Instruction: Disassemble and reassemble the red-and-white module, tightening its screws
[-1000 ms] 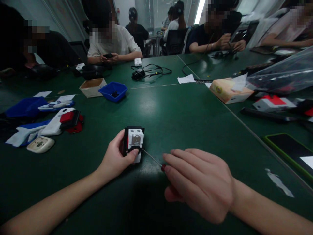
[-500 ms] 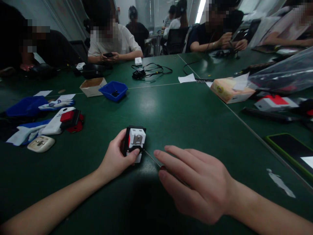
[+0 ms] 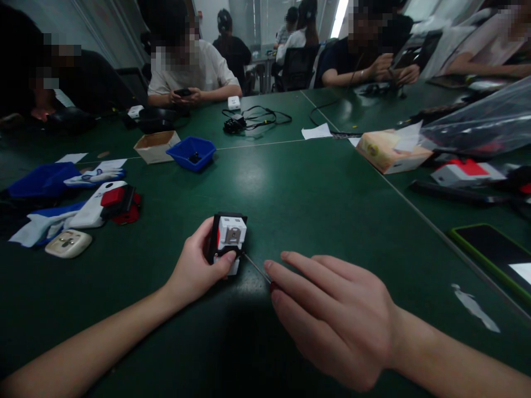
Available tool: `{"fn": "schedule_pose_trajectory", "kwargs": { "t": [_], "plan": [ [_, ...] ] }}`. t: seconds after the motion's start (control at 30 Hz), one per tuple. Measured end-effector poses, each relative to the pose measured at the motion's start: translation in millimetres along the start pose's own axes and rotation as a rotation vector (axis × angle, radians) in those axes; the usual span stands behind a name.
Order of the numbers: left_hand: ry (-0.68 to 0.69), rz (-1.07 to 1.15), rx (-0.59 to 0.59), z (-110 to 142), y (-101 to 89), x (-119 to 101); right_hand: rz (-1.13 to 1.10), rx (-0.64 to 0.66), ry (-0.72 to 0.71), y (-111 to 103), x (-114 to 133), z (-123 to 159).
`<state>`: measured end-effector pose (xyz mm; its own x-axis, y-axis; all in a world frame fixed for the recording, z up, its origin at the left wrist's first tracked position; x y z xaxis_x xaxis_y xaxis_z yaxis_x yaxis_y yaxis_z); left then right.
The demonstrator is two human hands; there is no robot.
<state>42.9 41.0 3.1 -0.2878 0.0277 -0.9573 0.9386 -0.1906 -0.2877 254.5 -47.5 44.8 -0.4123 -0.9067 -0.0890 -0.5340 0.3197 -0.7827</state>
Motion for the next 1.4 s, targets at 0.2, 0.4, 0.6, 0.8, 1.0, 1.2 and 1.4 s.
{"fn": "schedule_pose_trajectory", "kwargs": {
  "t": [0.2, 0.4, 0.6, 0.8, 1.0, 1.2, 1.4],
  "plan": [
    [0.001, -0.005, -0.004, 0.6, -0.2, 0.3, 0.044, 0.052, 0.003, -6.5, -2.4, 2.3],
    [0.022, -0.002, -0.004, 0.0, 0.0, 2.7, 0.046, 0.033, -0.083, -2.2, -2.0, -4.2],
    [0.016, -0.011, -0.004, -0.7, -1.0, 2.9, 0.088, 0.039, -0.034, -8.9, -1.4, -2.2],
    [-0.004, -0.007, 0.002, -0.6, -0.3, 2.1, 0.113, 0.04, -0.081, -5.0, -1.9, -14.2],
    [-0.004, -0.032, -0.006, -1.3, -1.5, 3.5, 0.055, -0.049, -0.149, -2.9, 4.9, -15.7],
    [0.012, -0.028, 0.003, -0.6, -0.6, 4.3, 0.041, -0.003, -0.143, -7.5, 5.8, -9.8],
    [0.038, 0.006, 0.029, 1.3, 1.7, 3.0, -0.021, -0.223, -0.053, -1.0, 17.0, -8.7]
  ]
}}
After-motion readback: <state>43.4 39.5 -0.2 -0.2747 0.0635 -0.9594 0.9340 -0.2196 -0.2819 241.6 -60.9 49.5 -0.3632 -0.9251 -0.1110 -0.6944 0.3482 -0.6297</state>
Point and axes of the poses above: each hand's wrist, its own z-axis away from the middle knuckle, its own y-axis out of the palm, x = y × z, the point moved 5 cm from there along -z, towards the middle knuckle, and after that the axes turned 9 degrees about -y, right-handed, at the moved point
